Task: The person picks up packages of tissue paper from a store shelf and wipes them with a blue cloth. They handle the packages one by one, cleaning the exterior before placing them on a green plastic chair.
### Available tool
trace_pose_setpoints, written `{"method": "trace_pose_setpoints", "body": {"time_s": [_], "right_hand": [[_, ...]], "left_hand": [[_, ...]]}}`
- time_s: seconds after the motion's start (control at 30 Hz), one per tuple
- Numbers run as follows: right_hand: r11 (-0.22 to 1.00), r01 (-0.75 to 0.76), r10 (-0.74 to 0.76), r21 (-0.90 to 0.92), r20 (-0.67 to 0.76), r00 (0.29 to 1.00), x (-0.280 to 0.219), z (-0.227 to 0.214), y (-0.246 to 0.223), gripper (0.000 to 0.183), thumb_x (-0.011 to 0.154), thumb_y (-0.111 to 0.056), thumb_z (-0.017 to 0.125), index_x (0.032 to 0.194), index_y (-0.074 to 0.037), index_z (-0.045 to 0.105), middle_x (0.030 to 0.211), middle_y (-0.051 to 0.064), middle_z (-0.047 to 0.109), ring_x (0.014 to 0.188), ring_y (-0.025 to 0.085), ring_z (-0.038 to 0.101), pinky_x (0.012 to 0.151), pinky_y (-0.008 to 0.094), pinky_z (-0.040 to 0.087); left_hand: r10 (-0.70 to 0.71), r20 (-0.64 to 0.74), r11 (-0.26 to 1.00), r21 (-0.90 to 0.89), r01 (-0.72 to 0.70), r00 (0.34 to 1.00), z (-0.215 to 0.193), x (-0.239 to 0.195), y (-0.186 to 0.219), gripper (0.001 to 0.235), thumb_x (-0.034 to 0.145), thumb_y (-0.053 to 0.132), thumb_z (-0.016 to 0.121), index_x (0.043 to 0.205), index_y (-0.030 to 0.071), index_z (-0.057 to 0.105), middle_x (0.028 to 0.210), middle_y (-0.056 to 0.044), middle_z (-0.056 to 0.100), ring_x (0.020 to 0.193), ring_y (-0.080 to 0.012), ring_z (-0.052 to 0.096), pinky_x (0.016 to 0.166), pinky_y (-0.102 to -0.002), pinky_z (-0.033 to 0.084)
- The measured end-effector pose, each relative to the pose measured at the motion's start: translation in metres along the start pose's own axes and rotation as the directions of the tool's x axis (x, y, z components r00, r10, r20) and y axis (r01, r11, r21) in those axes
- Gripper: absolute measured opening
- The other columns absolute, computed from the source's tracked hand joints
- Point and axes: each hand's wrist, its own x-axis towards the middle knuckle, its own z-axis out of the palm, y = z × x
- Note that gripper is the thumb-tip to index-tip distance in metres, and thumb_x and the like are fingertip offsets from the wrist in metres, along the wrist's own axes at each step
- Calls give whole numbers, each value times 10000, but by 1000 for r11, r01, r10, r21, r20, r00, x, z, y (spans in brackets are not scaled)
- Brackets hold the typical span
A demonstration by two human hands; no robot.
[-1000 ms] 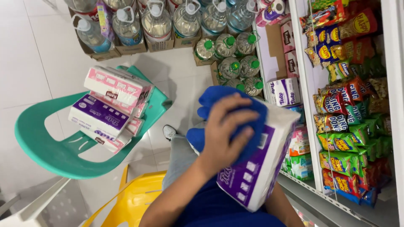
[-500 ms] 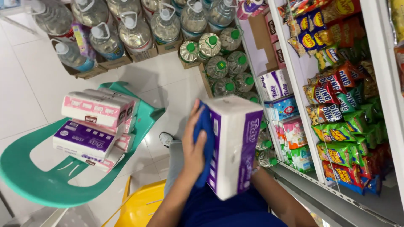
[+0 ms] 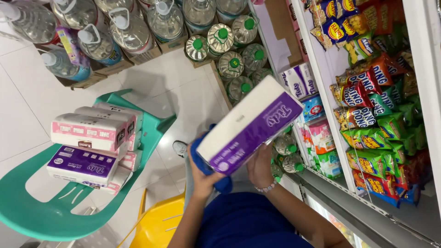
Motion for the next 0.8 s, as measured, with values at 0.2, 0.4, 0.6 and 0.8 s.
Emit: {"method": "trace_pose_setpoints", "body": {"time_s": [0.2, 0.4, 0.6, 0.8], "right_hand": [[984, 175, -144, -42, 398, 906, 27, -57, -28, 1093, 740, -206, 928, 1588, -185, 238, 1454, 25, 489, 1386, 240, 467, 1173, 481, 393], [989, -147, 121, 31, 417, 901, 128, -62, -21, 624, 901, -224, 770, 1448, -70, 511, 1410, 92, 599, 1339, 243, 564, 1175, 435, 461], [998, -55, 52, 26, 119, 992, 142, -26, -26, 484, 892, 1, 760, 1337, 3, 571, 1254, 115, 675, 1171, 244, 667, 1034, 393, 543], [571, 351, -205, -742, 285, 936, 163, -7, -69, 1079, 616, -125, 930, 1458, -102, 256, 1323, 136, 568, 1209, 286, 612, 1010, 435, 534]], "left_hand": [[-457, -62, 835, -374, 404, 887, -78, 23, -91, 875, 820, 309, 830, 1525, 10, 407, 1387, -227, 584, 1199, -323, 598, 1023, -480, 504], [-411, -68, 876, -305, 373, 909, -32, 105, -96, 592, 937, 262, 684, 1452, 61, 471, 1310, -113, 649, 1147, -194, 674, 995, -354, 556], [-345, -219, 932, -198, 305, 913, -30, 100, -128, 353, 995, 207, 678, 1288, 23, 611, 1170, -119, 706, 1029, -197, 691, 906, -349, 575], [-579, -417, 722, 136, 678, 700, -91, 32, -184, 488, 815, 234, 809, 1231, 54, 627, 1056, -78, 712, 947, -195, 686, 832, -341, 555]]}}
